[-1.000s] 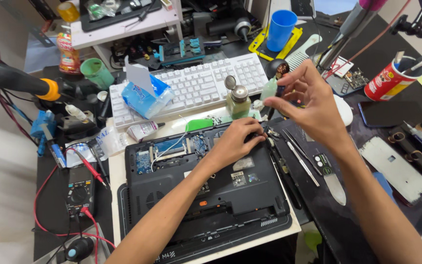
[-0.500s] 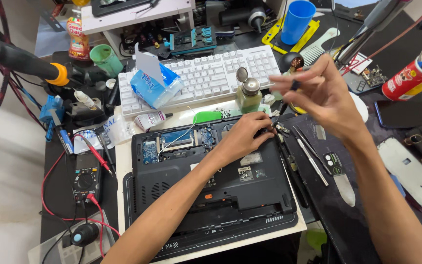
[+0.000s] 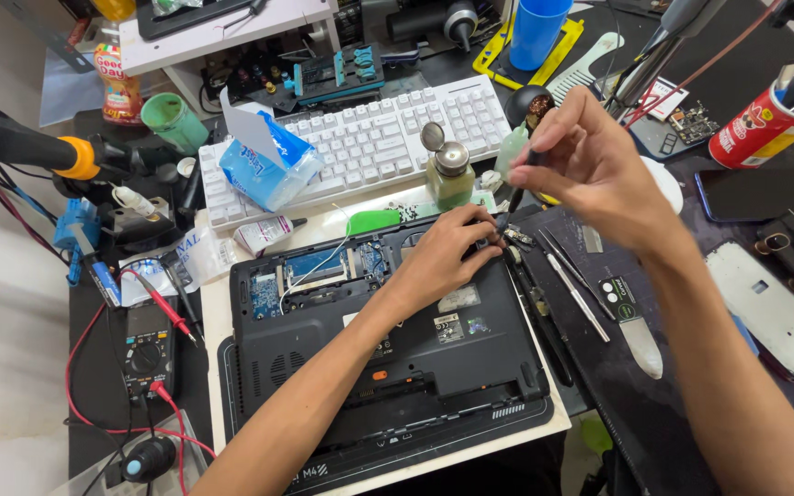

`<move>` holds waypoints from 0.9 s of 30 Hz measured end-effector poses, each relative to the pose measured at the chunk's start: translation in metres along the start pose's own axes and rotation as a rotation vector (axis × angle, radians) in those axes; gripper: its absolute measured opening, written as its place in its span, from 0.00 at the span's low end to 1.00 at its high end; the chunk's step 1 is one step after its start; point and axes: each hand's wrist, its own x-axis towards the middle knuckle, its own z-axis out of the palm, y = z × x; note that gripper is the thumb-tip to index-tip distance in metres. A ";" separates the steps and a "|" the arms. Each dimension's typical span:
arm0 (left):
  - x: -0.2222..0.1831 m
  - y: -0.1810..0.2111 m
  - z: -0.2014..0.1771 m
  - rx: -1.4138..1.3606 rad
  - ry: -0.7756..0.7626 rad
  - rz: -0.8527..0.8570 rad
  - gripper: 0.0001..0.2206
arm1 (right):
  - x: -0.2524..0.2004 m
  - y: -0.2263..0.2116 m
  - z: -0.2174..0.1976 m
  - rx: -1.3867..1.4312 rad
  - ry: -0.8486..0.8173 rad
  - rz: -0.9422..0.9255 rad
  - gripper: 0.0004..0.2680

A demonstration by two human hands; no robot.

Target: The person uses a screwdriver to remove screws from the back of a laptop, detaches the plastic cover, and lifts the top section of the laptop body.

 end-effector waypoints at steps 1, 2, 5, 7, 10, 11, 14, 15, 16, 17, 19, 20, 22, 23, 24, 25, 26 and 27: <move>-0.001 0.000 0.000 0.001 0.002 0.009 0.07 | 0.000 -0.002 -0.001 0.026 -0.020 0.022 0.11; 0.000 0.001 -0.001 0.000 -0.004 -0.007 0.07 | -0.001 -0.004 -0.003 0.025 -0.017 0.066 0.10; 0.000 0.003 -0.002 0.003 -0.018 -0.035 0.07 | -0.003 -0.009 -0.006 0.009 -0.005 0.094 0.10; 0.000 0.004 -0.002 0.006 -0.020 -0.035 0.07 | -0.003 -0.006 -0.004 -0.016 -0.001 -0.019 0.13; 0.000 0.004 -0.002 0.003 -0.013 -0.023 0.07 | -0.002 -0.003 -0.005 -0.093 0.076 -0.001 0.11; 0.000 0.004 -0.002 0.004 -0.020 -0.030 0.07 | -0.003 -0.003 -0.007 -0.079 0.051 0.025 0.10; 0.001 0.005 -0.003 0.008 -0.024 -0.040 0.07 | -0.005 -0.006 -0.011 -0.065 0.002 0.072 0.08; 0.000 0.005 -0.003 0.008 -0.021 -0.037 0.07 | -0.005 -0.005 -0.009 -0.076 0.011 0.072 0.09; 0.000 0.005 -0.003 0.007 -0.020 -0.033 0.07 | -0.005 -0.005 -0.008 -0.087 0.020 0.073 0.09; 0.000 0.004 -0.003 0.005 -0.020 -0.034 0.07 | -0.004 -0.004 -0.005 -0.095 0.040 0.058 0.10; 0.000 0.004 -0.003 0.000 -0.021 -0.033 0.07 | -0.003 -0.003 -0.001 -0.111 0.081 0.028 0.13; 0.000 0.004 -0.003 0.001 -0.018 -0.032 0.07 | -0.004 -0.005 -0.002 -0.096 0.057 0.046 0.12; 0.000 0.004 -0.003 0.001 -0.010 -0.030 0.07 | -0.004 -0.008 -0.003 -0.068 0.009 0.082 0.09; 0.000 0.004 -0.002 0.005 -0.005 -0.024 0.07 | -0.004 -0.009 -0.003 -0.067 0.015 0.083 0.09; 0.000 0.004 -0.002 0.009 -0.001 -0.018 0.07 | -0.004 -0.010 -0.002 -0.065 0.020 0.084 0.08; 0.000 0.004 -0.002 0.014 0.003 -0.012 0.07 | -0.003 -0.010 -0.001 -0.063 0.025 0.084 0.08; 0.000 0.004 -0.003 0.015 -0.005 -0.022 0.07 | -0.003 -0.010 0.000 -0.096 0.033 0.036 0.10; 0.001 0.004 -0.003 0.017 -0.013 -0.032 0.07 | -0.002 -0.009 0.001 -0.129 0.042 -0.012 0.12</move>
